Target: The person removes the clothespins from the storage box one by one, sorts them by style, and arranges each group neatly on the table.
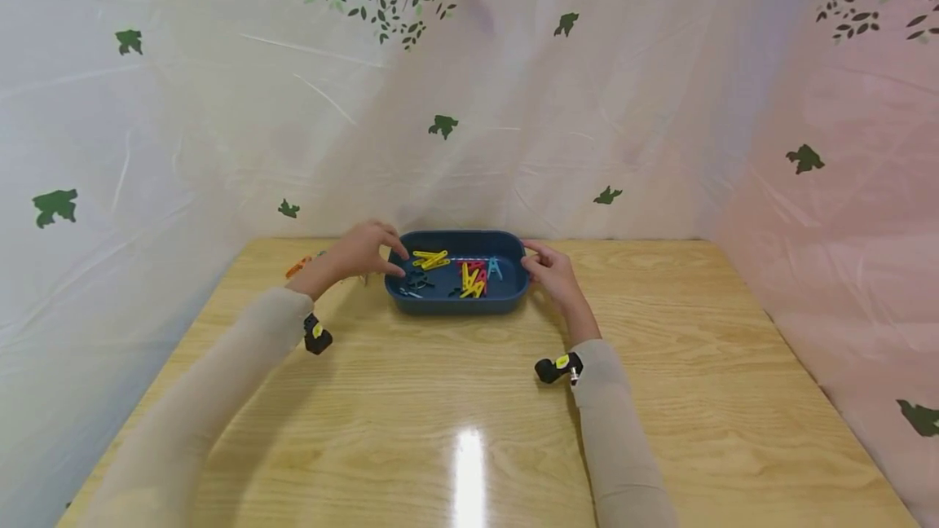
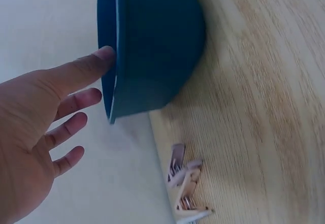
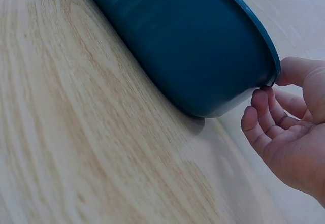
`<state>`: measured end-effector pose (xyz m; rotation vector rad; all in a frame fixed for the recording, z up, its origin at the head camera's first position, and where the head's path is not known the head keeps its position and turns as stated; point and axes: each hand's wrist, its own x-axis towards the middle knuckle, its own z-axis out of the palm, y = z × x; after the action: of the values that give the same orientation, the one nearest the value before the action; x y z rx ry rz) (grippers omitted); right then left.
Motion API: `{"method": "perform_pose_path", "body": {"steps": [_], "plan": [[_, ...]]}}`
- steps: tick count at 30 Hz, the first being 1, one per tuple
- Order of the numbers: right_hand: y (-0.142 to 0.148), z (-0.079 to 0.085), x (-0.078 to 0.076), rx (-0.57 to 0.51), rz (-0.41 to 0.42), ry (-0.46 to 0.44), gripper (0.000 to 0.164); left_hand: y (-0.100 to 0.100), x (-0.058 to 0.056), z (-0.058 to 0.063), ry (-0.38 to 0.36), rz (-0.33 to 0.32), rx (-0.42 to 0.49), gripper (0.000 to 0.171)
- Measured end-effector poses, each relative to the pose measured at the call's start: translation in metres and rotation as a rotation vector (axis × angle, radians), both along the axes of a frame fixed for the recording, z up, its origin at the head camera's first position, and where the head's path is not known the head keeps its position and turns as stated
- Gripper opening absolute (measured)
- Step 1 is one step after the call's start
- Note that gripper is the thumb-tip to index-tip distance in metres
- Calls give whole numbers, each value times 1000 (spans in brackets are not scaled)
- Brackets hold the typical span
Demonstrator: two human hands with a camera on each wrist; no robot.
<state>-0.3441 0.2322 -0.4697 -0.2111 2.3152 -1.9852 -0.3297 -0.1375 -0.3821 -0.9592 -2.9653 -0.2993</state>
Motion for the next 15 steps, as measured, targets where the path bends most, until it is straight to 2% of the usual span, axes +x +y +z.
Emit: {"method": "perform_pose_path", "body": {"steps": [3,8,15], "plan": [[1,-1,0,0,-1,6,45,11,-4,-3,4,-30,-84,29],[0,-1,0,-11,2,18,45,26,-12,-7,-41,-27,-200,22],[-5,25,16,-57,31,-41,48,39,-16,-13,-106,-24,-340,13]]}}
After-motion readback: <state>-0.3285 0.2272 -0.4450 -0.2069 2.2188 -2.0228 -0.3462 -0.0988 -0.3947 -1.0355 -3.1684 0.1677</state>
